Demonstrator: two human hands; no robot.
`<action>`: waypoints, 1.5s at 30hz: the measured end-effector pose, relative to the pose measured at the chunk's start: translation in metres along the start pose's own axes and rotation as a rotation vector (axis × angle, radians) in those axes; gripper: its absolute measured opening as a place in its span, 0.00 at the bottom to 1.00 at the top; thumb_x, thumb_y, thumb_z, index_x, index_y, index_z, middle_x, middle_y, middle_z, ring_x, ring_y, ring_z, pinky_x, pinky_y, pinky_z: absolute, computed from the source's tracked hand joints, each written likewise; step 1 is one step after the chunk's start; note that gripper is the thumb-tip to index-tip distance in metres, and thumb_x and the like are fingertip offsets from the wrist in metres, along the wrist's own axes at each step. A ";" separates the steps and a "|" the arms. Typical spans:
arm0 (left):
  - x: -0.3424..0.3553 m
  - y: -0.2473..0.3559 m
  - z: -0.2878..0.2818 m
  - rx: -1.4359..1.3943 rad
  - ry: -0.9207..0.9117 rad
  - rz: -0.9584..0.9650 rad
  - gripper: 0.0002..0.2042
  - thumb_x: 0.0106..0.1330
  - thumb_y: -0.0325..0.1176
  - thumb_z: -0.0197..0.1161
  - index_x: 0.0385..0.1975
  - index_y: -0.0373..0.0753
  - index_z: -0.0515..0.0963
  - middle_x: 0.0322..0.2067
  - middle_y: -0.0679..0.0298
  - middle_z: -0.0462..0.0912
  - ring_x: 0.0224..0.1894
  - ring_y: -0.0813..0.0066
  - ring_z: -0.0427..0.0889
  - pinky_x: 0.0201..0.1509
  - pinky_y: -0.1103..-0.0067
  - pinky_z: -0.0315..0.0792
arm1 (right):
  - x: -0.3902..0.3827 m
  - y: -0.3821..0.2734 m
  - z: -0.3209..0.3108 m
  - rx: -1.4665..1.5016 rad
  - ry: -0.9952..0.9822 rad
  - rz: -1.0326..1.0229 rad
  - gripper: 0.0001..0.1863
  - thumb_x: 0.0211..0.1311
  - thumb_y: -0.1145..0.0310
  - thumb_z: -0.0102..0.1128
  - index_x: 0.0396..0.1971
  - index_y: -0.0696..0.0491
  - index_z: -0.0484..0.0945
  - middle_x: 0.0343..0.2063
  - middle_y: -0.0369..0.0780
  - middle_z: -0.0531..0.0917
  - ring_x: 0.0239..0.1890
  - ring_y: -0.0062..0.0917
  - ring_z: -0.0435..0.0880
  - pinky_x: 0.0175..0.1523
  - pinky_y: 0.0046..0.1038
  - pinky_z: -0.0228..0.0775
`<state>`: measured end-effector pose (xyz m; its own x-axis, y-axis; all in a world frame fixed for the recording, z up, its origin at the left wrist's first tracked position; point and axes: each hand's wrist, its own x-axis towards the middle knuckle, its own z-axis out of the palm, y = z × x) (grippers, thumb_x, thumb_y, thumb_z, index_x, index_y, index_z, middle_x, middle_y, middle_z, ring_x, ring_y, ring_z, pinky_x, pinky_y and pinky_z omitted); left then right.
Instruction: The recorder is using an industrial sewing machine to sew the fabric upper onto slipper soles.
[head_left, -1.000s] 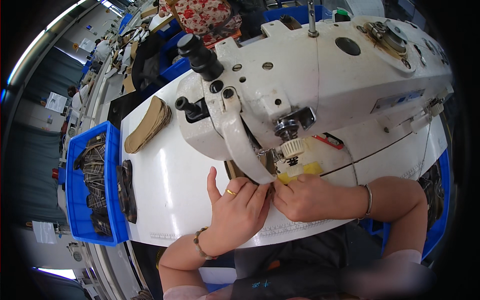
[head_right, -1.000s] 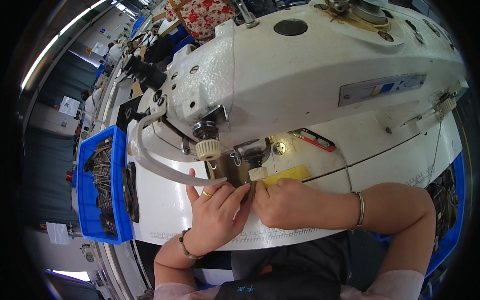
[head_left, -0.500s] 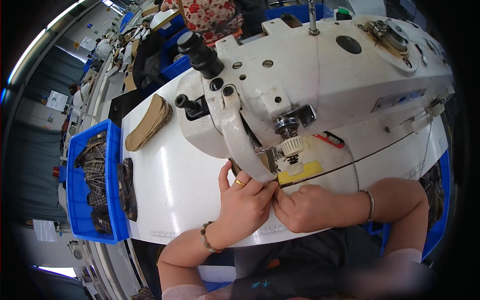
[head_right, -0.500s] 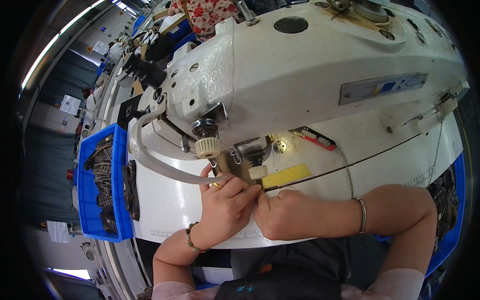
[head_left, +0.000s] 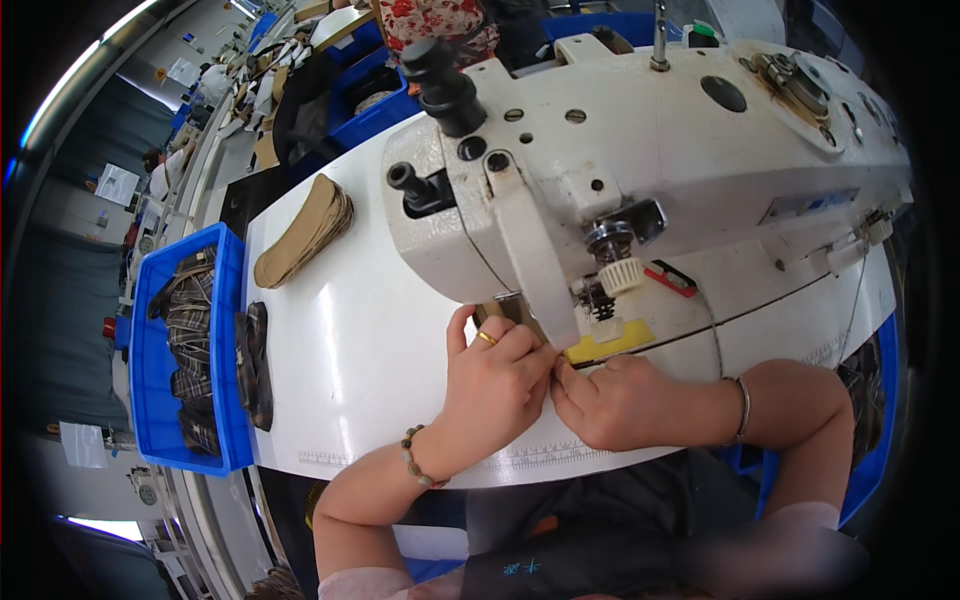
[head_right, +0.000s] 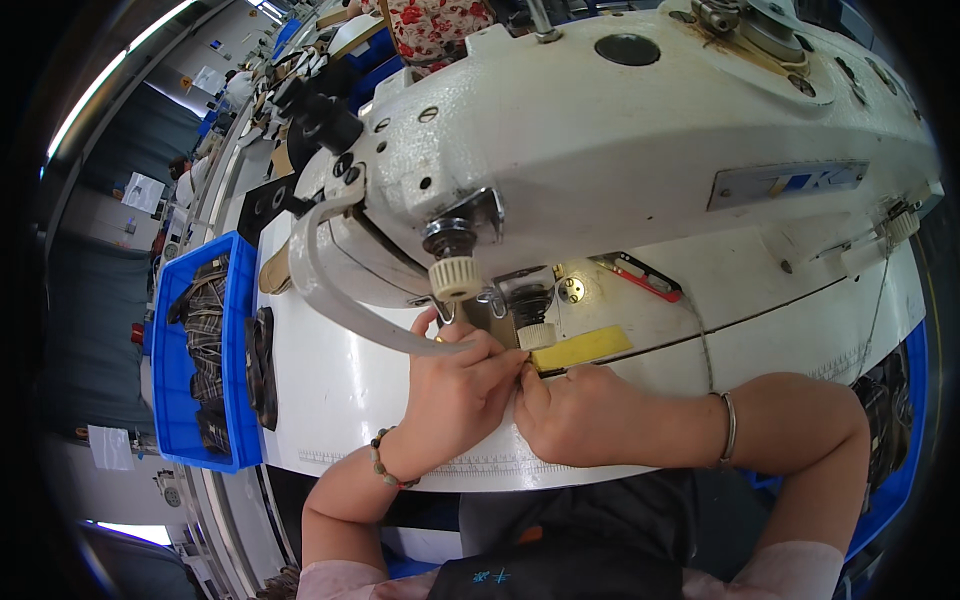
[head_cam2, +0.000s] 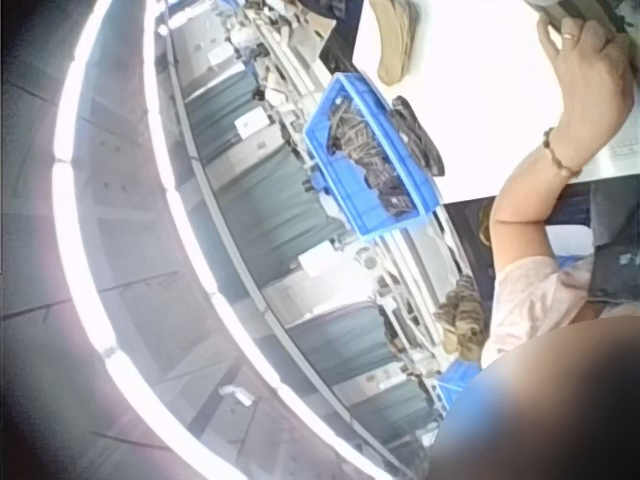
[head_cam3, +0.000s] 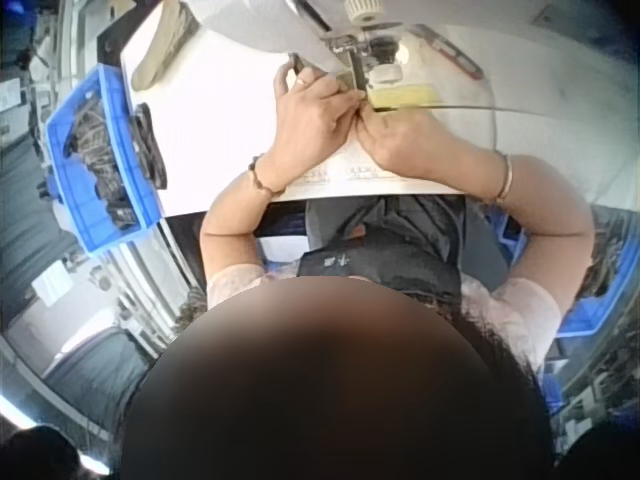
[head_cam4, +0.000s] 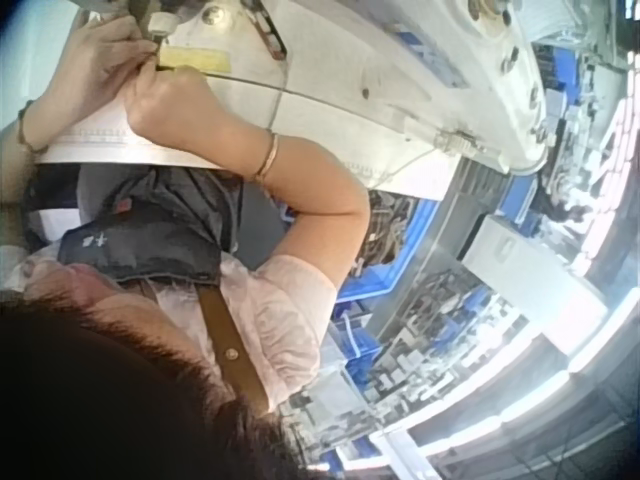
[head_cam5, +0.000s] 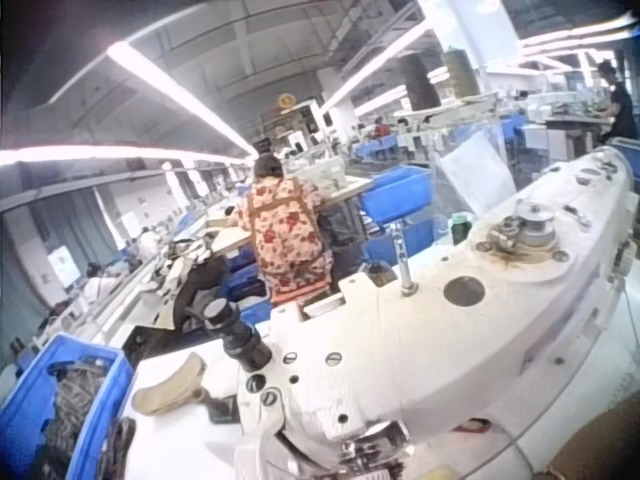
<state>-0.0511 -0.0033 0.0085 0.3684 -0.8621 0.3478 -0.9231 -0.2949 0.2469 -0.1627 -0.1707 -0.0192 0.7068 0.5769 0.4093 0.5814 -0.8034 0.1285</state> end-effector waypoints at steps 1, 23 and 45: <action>0.003 -0.003 0.001 0.003 0.011 -0.001 0.09 0.50 0.28 0.72 0.32 0.46 0.87 0.27 0.75 0.77 0.33 0.72 0.78 0.57 0.56 0.60 | 0.000 0.001 0.008 0.025 0.074 0.029 0.12 0.48 0.69 0.60 0.30 0.61 0.83 0.30 0.49 0.86 0.18 0.20 0.80 0.20 0.23 0.70; 0.018 -0.040 -0.019 -0.155 -0.237 0.103 0.20 0.52 0.18 0.66 0.46 0.41 0.85 0.35 0.61 0.81 0.31 0.62 0.81 0.32 0.73 0.75 | 0.005 0.019 0.004 0.145 0.046 0.165 0.13 0.48 0.71 0.62 0.34 0.61 0.82 0.18 0.35 0.76 0.17 0.22 0.80 0.19 0.25 0.69; 0.015 -0.037 -0.016 -0.107 -0.225 0.109 0.15 0.53 0.23 0.69 0.43 0.40 0.84 0.34 0.62 0.80 0.33 0.61 0.82 0.36 0.70 0.78 | 0.005 0.018 0.002 0.156 0.112 0.144 0.10 0.50 0.70 0.62 0.32 0.59 0.81 0.20 0.34 0.75 0.17 0.21 0.80 0.19 0.25 0.69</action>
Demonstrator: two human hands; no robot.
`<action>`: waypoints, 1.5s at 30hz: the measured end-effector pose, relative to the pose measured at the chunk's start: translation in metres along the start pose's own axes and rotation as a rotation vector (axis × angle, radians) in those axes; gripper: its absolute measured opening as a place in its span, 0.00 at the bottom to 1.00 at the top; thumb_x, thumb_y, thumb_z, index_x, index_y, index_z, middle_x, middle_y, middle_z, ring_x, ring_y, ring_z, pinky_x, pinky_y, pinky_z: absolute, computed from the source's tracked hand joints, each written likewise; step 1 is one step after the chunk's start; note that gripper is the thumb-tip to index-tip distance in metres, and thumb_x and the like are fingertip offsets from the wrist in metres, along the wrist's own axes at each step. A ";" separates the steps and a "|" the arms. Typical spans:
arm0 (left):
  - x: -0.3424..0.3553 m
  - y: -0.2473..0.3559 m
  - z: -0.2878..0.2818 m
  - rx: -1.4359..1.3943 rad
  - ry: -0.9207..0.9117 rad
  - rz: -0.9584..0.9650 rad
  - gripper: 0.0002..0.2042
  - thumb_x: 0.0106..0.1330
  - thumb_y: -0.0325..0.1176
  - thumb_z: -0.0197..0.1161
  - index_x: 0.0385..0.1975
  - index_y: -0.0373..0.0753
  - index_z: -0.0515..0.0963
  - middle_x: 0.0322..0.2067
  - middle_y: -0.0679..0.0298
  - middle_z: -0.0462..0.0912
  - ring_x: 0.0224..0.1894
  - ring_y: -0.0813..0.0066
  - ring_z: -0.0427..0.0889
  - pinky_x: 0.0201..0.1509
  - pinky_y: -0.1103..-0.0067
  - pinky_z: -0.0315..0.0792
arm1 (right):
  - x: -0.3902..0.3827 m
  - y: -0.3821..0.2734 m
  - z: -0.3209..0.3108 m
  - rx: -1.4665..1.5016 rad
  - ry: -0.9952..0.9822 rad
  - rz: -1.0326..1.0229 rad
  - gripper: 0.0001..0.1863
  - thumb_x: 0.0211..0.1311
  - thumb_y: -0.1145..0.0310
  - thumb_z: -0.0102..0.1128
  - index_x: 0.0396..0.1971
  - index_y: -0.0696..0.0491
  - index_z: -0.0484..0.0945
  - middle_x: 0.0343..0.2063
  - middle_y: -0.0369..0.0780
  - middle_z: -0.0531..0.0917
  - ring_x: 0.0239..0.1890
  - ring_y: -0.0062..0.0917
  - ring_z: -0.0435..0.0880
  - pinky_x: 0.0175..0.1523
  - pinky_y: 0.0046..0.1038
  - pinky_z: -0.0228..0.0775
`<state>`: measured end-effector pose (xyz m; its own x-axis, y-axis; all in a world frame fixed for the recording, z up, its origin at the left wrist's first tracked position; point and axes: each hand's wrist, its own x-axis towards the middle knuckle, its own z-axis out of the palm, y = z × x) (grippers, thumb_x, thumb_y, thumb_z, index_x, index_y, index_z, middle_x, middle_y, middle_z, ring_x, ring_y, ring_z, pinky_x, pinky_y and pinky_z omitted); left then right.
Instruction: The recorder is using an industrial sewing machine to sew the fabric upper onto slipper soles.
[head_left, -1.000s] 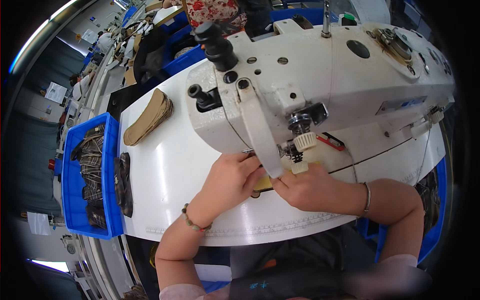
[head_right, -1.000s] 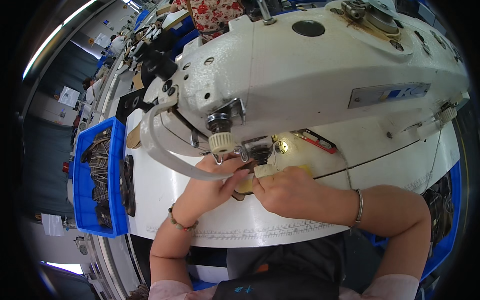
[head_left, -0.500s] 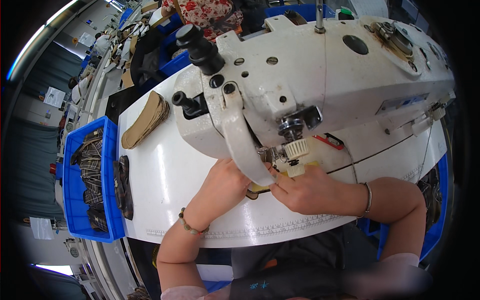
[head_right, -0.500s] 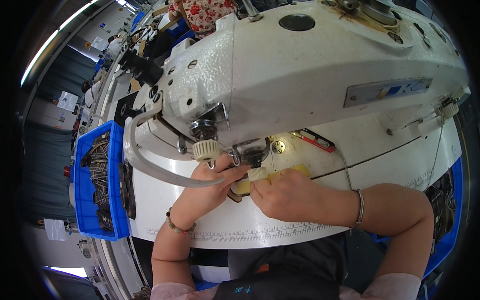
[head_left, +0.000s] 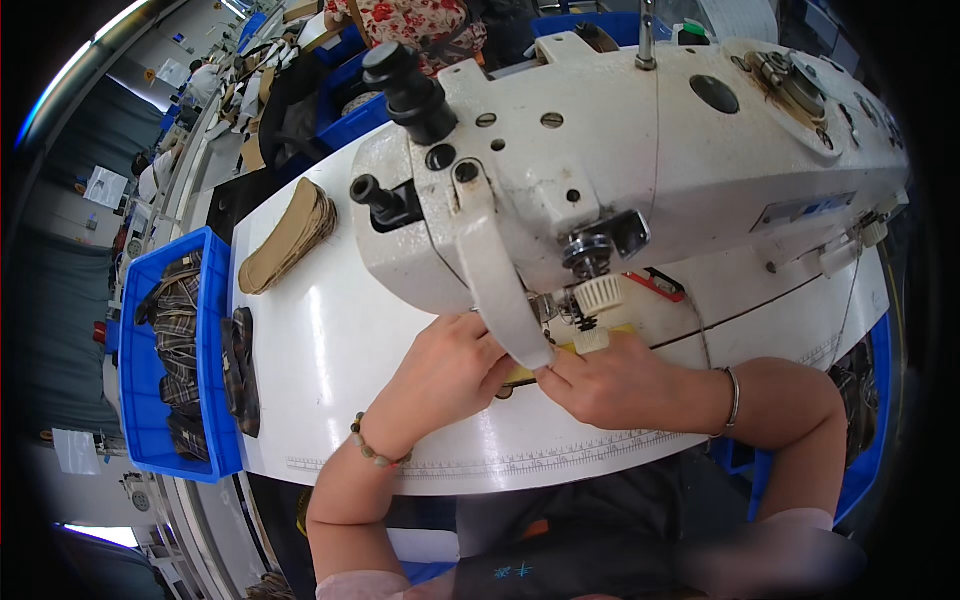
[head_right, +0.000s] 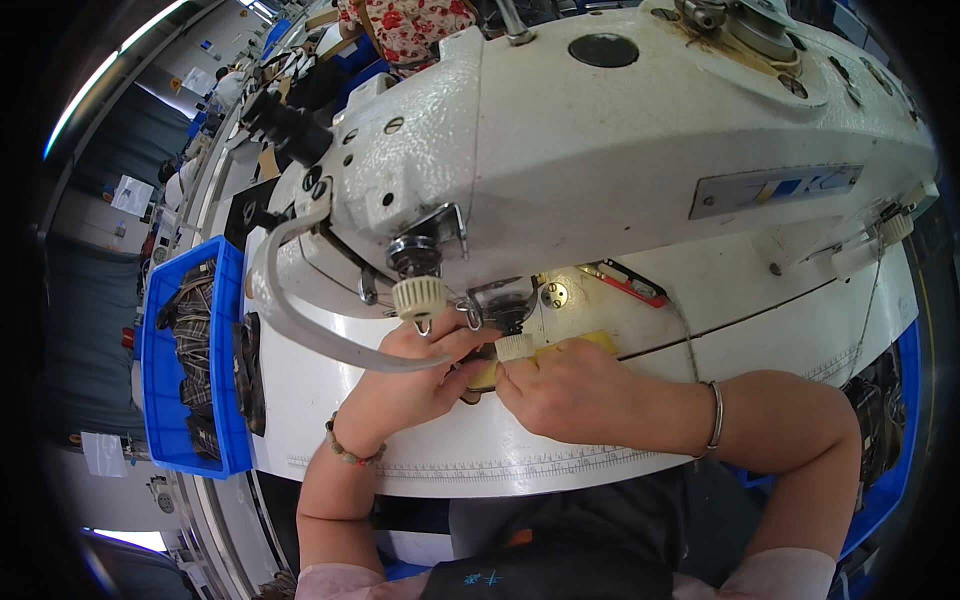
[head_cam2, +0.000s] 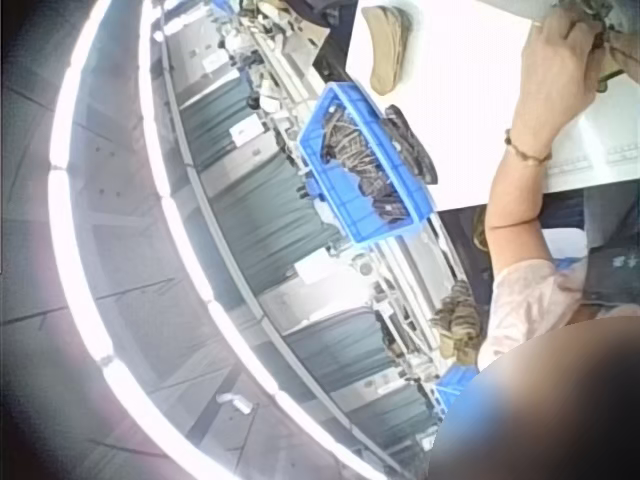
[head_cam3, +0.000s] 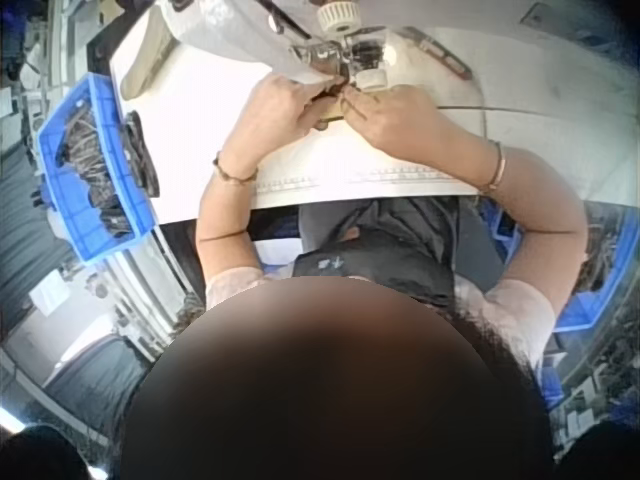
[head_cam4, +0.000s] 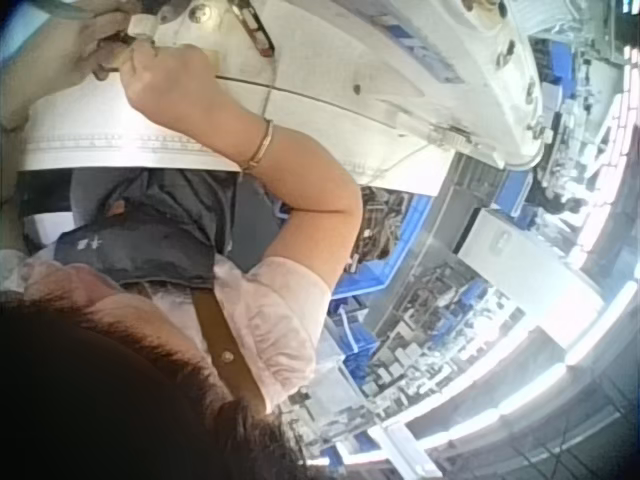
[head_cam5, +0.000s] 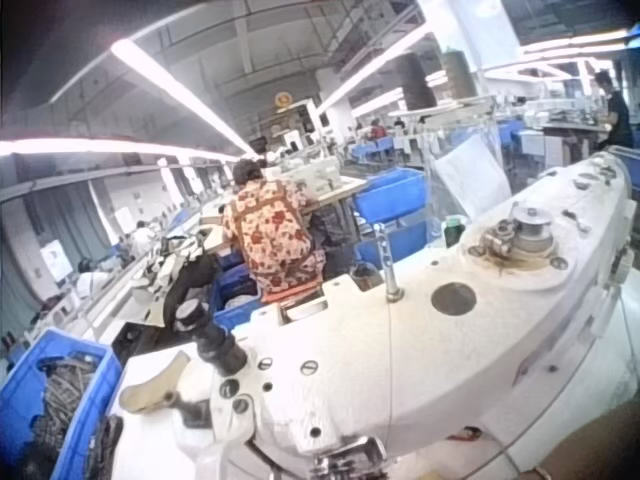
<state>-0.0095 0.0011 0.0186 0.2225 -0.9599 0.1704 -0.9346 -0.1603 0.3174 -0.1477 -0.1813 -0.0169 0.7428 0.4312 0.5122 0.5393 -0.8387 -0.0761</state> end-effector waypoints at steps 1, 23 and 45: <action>0.000 0.002 -0.001 0.017 -0.008 -0.025 0.15 0.53 0.24 0.70 0.43 0.40 0.84 0.35 0.62 0.81 0.34 0.61 0.83 0.37 0.70 0.78 | 0.000 0.000 0.001 -0.021 0.001 0.009 0.10 0.50 0.70 0.62 0.32 0.59 0.81 0.20 0.34 0.75 0.17 0.21 0.80 0.19 0.25 0.69; -0.003 0.023 0.013 0.170 0.241 -0.149 0.09 0.54 0.27 0.71 0.35 0.43 0.86 0.32 0.66 0.82 0.31 0.62 0.80 0.36 0.70 0.71 | 0.001 0.001 0.003 0.037 -0.040 0.045 0.09 0.49 0.71 0.61 0.30 0.58 0.78 0.18 0.35 0.76 0.17 0.22 0.81 0.20 0.26 0.70; 0.003 0.020 0.014 0.187 0.200 -0.041 0.13 0.49 0.26 0.71 0.37 0.43 0.86 0.32 0.68 0.77 0.32 0.65 0.79 0.36 0.70 0.71 | 0.002 0.000 0.003 -0.013 0.023 -0.001 0.07 0.49 0.70 0.61 0.27 0.56 0.78 0.19 0.34 0.75 0.17 0.21 0.79 0.20 0.25 0.68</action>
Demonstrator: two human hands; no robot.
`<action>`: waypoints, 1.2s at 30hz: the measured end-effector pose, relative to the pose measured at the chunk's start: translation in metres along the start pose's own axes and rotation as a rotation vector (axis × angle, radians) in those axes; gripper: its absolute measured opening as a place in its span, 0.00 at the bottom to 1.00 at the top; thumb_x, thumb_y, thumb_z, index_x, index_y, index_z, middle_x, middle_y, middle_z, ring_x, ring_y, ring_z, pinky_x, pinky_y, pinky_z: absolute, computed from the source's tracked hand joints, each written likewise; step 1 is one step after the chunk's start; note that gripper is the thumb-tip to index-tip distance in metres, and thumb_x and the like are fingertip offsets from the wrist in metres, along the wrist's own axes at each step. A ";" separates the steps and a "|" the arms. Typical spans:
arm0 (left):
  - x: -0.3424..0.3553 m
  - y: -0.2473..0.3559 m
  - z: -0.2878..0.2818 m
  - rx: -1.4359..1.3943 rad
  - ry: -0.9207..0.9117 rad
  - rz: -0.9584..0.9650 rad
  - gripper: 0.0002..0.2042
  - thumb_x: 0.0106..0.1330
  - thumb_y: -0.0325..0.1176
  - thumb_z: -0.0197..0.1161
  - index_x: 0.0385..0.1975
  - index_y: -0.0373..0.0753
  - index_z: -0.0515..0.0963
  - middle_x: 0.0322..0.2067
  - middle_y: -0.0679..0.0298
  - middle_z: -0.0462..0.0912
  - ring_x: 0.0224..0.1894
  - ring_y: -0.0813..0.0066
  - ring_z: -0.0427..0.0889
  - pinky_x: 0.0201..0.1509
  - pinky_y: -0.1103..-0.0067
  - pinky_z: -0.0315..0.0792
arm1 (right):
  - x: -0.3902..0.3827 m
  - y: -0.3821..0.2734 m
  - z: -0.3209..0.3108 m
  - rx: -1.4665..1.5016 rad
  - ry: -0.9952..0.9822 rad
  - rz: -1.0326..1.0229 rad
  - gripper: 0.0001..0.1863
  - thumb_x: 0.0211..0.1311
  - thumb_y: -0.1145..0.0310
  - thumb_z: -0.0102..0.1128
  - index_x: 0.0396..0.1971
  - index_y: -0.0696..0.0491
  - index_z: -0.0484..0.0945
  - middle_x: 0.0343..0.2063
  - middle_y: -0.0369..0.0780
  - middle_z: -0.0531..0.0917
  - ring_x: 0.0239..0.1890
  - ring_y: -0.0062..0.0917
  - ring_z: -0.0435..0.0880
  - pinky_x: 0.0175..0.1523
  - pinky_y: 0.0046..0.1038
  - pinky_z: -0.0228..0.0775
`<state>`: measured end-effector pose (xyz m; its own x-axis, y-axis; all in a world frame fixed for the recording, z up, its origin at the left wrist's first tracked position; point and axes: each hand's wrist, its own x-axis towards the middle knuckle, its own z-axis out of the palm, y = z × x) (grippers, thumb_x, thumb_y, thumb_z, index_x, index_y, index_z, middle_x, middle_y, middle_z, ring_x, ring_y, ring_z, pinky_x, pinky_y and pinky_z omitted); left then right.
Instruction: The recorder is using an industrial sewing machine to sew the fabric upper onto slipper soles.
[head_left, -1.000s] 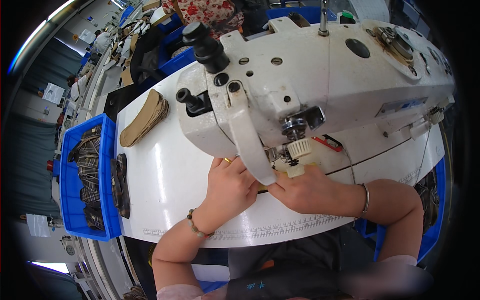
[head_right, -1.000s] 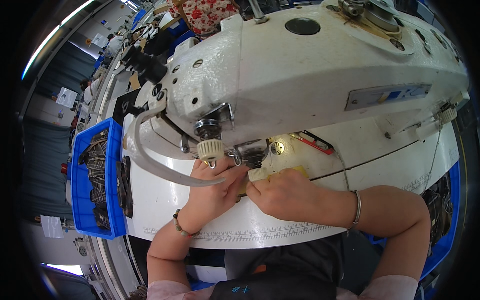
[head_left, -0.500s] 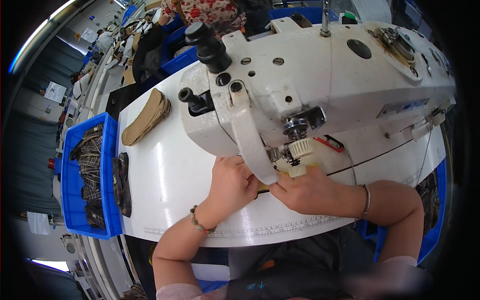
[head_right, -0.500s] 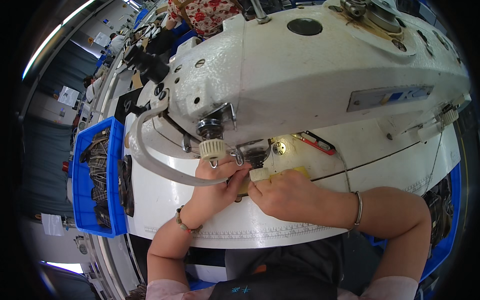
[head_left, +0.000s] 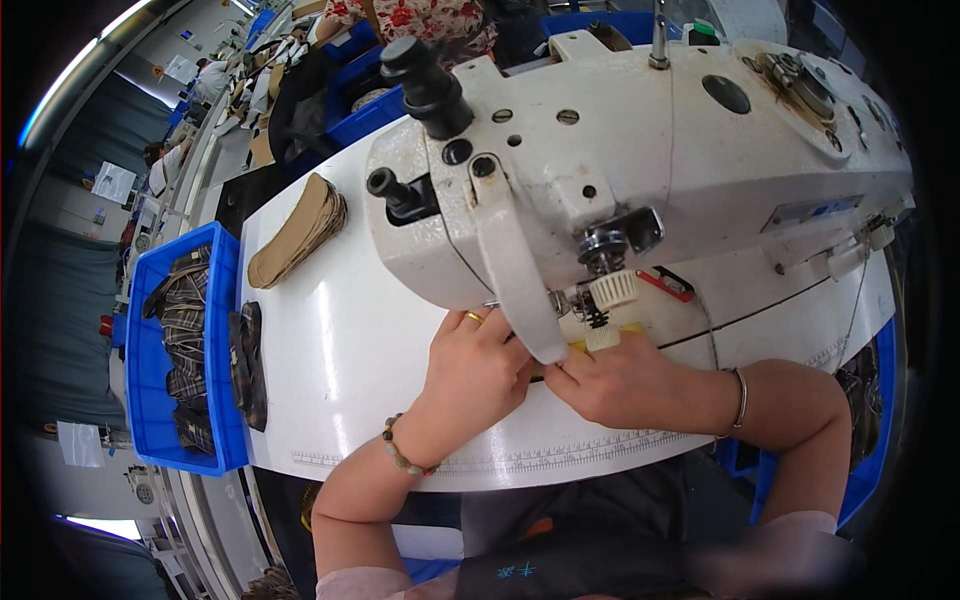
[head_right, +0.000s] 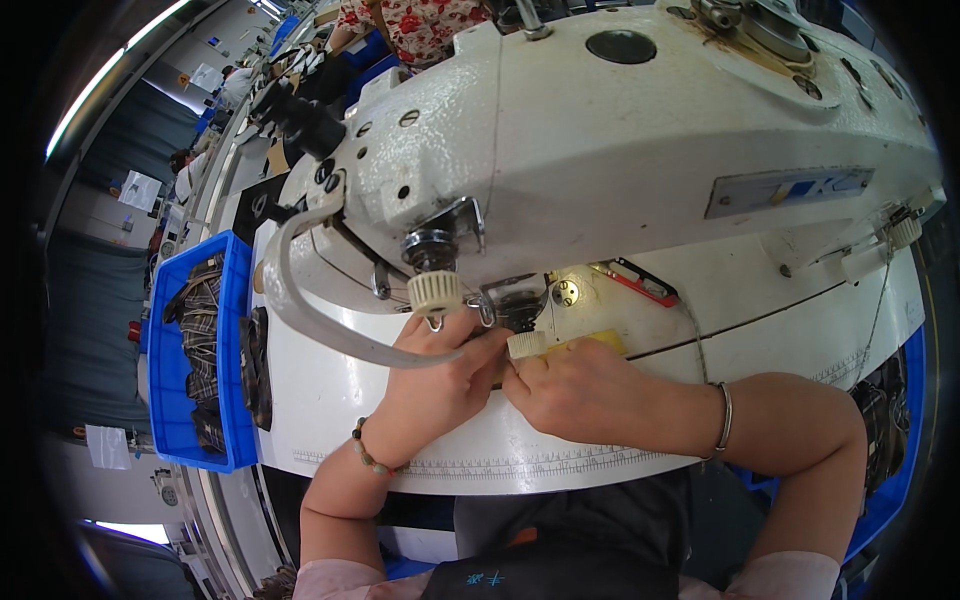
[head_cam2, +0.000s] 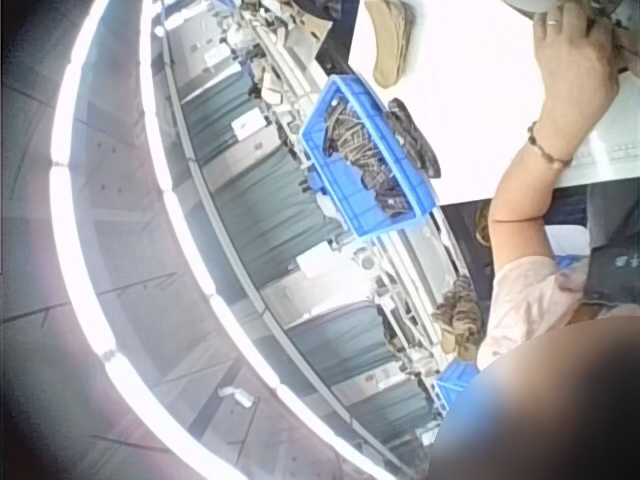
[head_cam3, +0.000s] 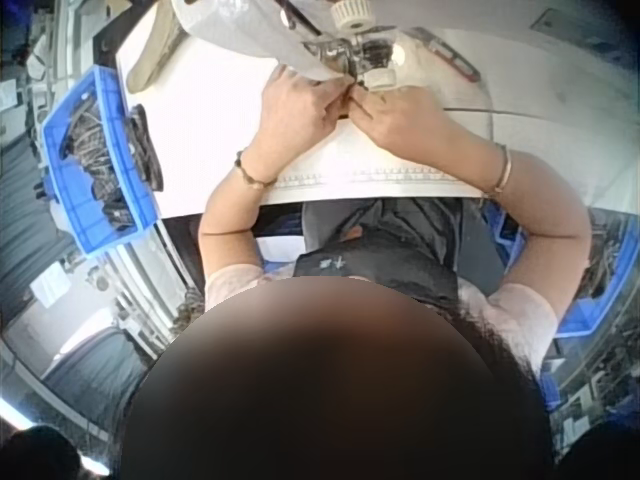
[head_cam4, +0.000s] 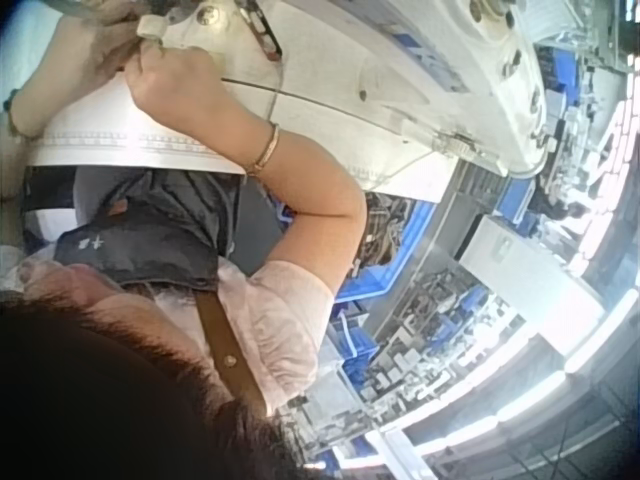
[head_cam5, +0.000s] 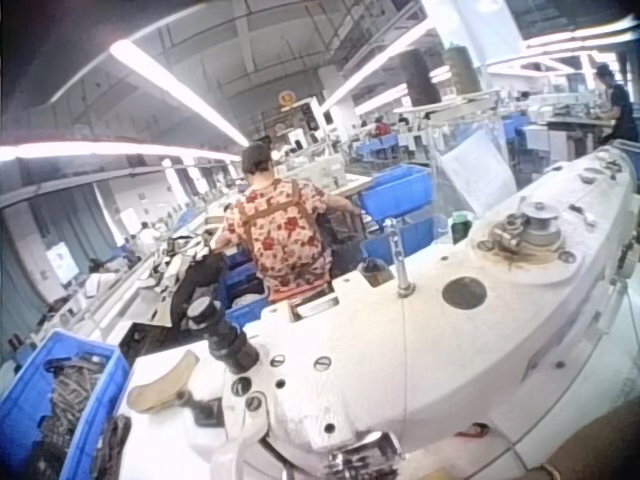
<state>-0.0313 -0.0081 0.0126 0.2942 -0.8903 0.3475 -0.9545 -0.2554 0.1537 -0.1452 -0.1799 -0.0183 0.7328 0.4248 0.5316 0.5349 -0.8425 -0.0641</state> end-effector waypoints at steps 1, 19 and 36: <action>0.000 -0.001 0.001 -0.010 0.006 0.003 0.14 0.48 0.26 0.71 0.37 0.43 0.86 0.31 0.68 0.76 0.32 0.65 0.79 0.36 0.70 0.71 | 0.000 0.000 0.000 -0.009 0.002 0.007 0.07 0.49 0.70 0.61 0.27 0.56 0.78 0.19 0.34 0.74 0.17 0.21 0.79 0.20 0.25 0.68; 0.005 -0.001 -0.003 -0.129 0.036 0.007 0.13 0.49 0.23 0.70 0.37 0.39 0.86 0.30 0.65 0.78 0.30 0.64 0.80 0.29 0.71 0.73 | -0.001 -0.001 0.003 -0.024 0.007 0.030 0.06 0.48 0.71 0.61 0.26 0.56 0.77 0.18 0.33 0.73 0.16 0.19 0.78 0.19 0.25 0.67; 0.009 -0.004 0.008 -0.018 -0.045 -0.157 0.03 0.55 0.26 0.69 0.27 0.40 0.82 0.25 0.64 0.80 0.27 0.61 0.81 0.27 0.70 0.74 | -0.001 0.014 0.009 0.052 -0.056 0.101 0.14 0.48 0.72 0.61 0.37 0.59 0.80 0.13 0.37 0.76 0.15 0.28 0.80 0.21 0.31 0.71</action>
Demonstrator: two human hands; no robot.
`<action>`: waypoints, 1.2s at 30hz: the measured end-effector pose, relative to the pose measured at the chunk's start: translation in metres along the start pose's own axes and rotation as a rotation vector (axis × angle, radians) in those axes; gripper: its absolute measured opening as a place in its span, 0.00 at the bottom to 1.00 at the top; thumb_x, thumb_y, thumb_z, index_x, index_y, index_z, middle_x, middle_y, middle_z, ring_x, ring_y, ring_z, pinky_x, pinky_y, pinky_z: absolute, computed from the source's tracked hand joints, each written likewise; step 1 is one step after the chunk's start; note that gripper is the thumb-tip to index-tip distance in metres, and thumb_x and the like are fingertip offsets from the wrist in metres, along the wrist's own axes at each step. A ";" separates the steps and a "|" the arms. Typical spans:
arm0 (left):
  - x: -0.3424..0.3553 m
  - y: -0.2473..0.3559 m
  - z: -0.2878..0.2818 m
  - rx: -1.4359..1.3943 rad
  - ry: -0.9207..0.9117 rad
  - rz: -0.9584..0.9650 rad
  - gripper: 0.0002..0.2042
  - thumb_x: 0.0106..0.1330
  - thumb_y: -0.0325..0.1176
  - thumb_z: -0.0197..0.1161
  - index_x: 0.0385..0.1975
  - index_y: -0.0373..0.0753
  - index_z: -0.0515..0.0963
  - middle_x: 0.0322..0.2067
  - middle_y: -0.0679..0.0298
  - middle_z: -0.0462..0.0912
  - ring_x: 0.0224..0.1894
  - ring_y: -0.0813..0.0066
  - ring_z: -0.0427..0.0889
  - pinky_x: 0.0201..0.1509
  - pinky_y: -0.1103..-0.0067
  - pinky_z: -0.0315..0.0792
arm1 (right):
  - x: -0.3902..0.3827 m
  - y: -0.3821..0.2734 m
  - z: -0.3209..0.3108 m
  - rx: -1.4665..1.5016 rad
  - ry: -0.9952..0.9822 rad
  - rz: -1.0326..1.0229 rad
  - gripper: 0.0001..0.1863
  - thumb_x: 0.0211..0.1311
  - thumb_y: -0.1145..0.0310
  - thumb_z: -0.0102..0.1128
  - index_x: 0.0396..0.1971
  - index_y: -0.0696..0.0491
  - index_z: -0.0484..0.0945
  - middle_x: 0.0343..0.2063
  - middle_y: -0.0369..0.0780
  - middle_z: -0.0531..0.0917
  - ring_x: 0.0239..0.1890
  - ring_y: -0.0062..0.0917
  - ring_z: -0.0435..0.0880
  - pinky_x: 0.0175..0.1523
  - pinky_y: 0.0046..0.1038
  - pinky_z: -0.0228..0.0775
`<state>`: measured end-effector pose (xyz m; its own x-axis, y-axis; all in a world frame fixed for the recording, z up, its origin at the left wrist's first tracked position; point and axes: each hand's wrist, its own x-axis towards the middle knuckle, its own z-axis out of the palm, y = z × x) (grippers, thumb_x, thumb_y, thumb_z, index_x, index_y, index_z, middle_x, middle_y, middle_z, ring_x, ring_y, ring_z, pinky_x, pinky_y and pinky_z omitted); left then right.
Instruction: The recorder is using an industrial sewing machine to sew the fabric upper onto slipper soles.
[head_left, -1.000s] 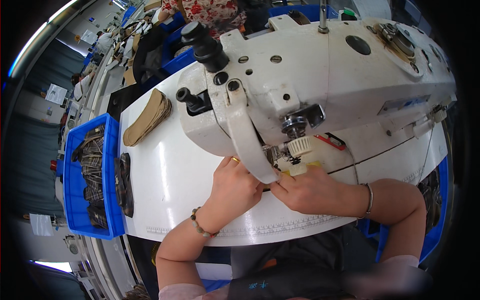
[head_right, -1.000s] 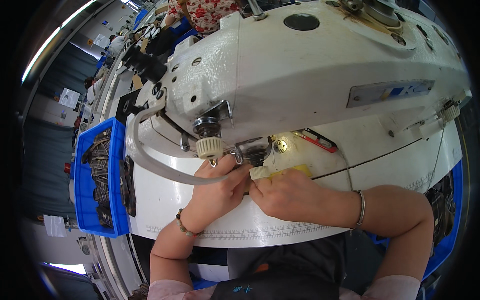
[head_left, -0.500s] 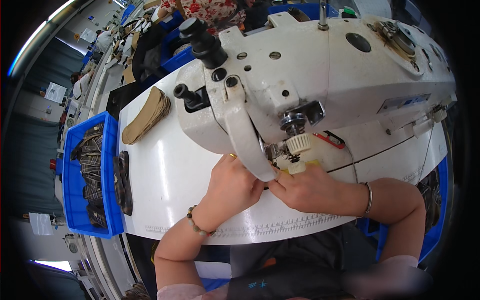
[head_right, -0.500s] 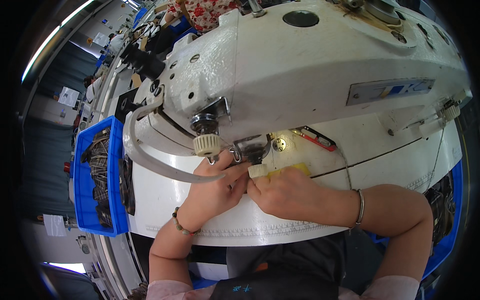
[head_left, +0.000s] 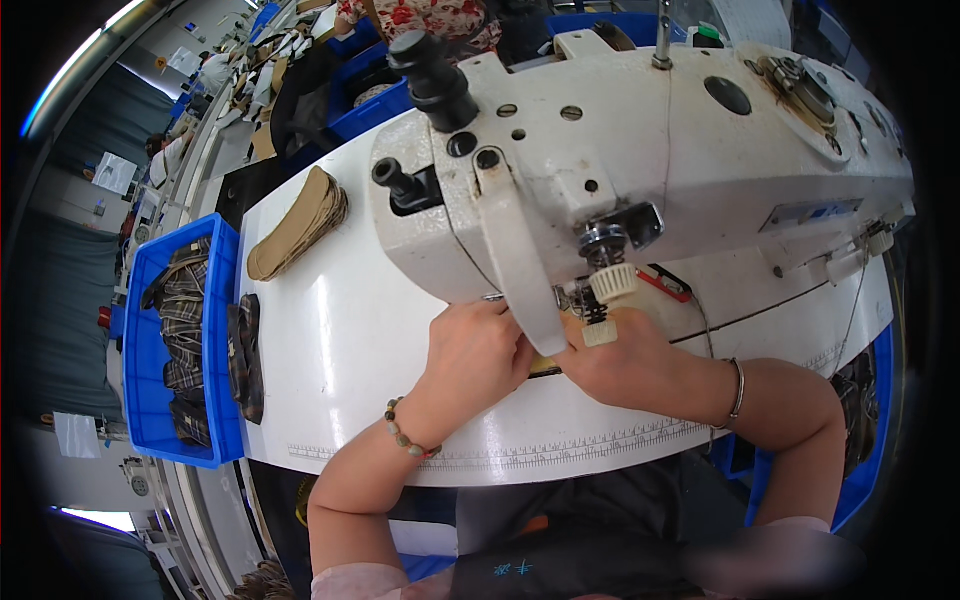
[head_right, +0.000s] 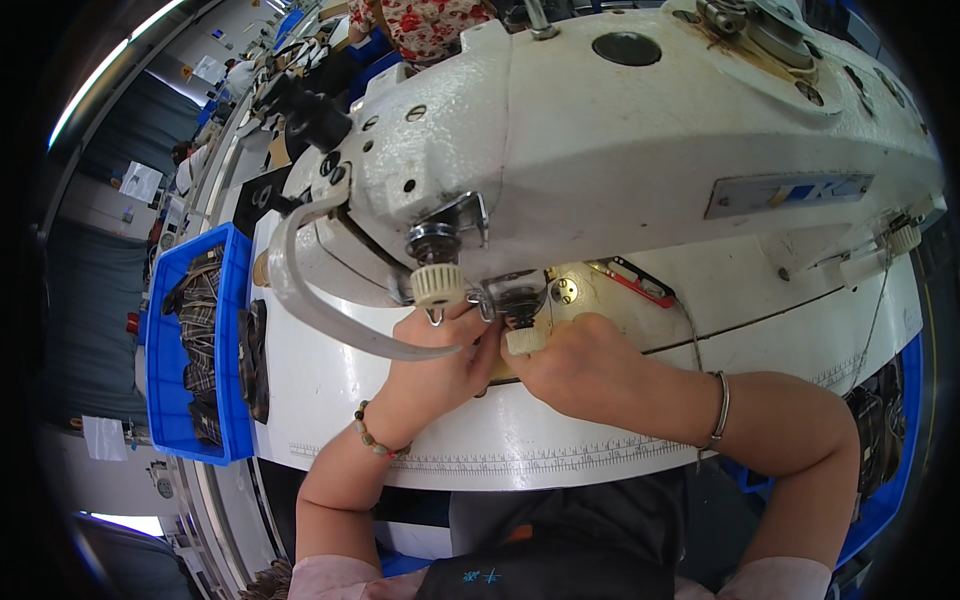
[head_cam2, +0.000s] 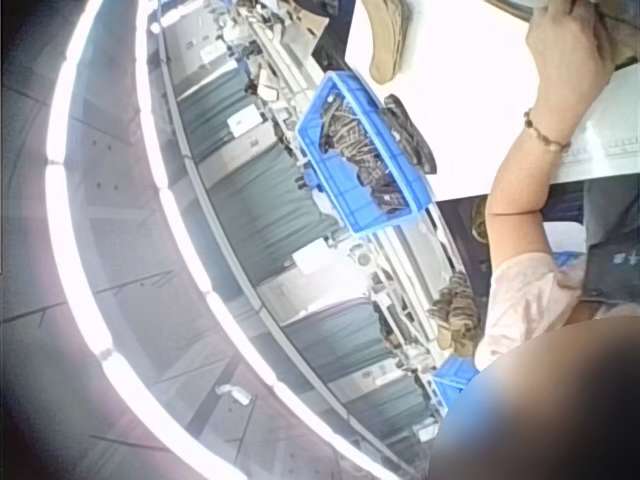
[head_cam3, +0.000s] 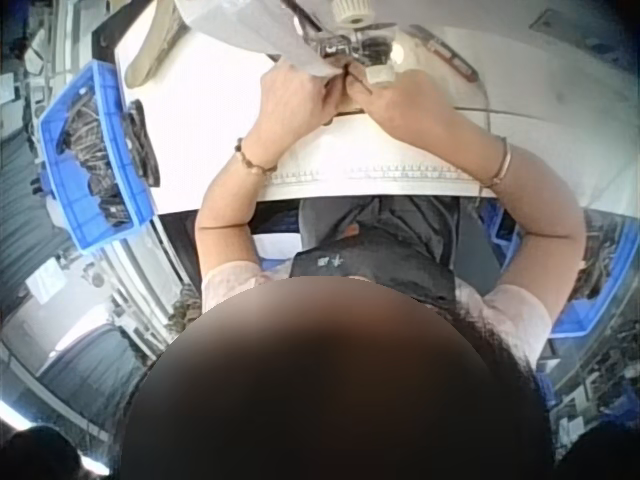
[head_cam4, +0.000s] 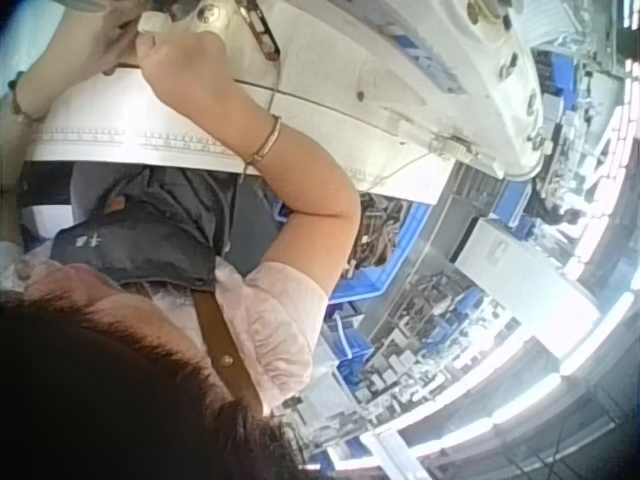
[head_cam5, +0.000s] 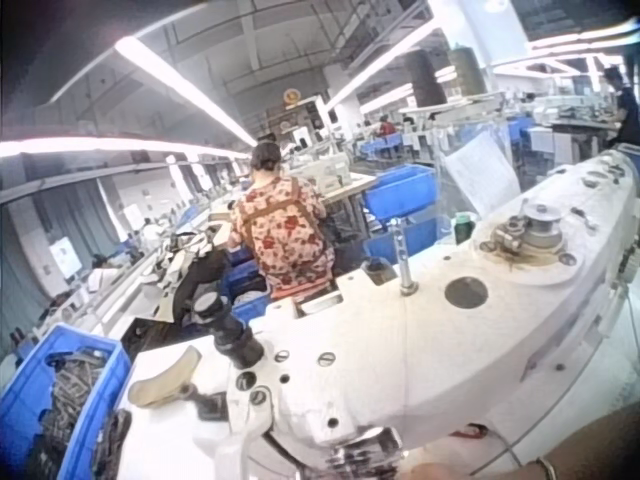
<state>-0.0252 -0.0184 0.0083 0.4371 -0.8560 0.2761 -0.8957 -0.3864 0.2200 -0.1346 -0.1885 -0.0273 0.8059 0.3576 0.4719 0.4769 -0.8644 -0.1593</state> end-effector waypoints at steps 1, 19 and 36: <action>0.000 0.000 0.000 -0.014 0.012 0.001 0.02 0.55 0.27 0.69 0.28 0.40 0.82 0.25 0.64 0.79 0.27 0.61 0.81 0.27 0.70 0.74 | 0.000 0.000 0.000 0.002 0.002 0.000 0.14 0.48 0.72 0.61 0.37 0.59 0.80 0.14 0.37 0.76 0.15 0.28 0.80 0.21 0.31 0.71; -0.012 -0.011 -0.019 0.154 -0.009 0.131 0.16 0.51 0.30 0.70 0.42 0.42 0.82 0.31 0.65 0.80 0.30 0.64 0.81 0.35 0.70 0.76 | 0.000 0.013 0.000 0.021 0.045 0.004 0.06 0.52 0.71 0.64 0.29 0.57 0.80 0.19 0.41 0.77 0.18 0.34 0.81 0.24 0.36 0.73; -0.005 -0.027 -0.007 0.117 0.084 0.200 0.17 0.44 0.29 0.70 0.38 0.43 0.85 0.37 0.69 0.85 0.43 0.70 0.82 0.59 0.66 0.70 | -0.001 0.014 0.013 0.167 0.080 0.278 0.06 0.54 0.66 0.68 0.26 0.52 0.85 0.13 0.40 0.74 0.16 0.37 0.78 0.22 0.35 0.69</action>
<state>-0.0026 -0.0009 0.0071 0.2510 -0.8898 0.3811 -0.9663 -0.2535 0.0445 -0.1241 -0.1962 -0.0410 0.8865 0.0815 0.4555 0.2986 -0.8527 -0.4286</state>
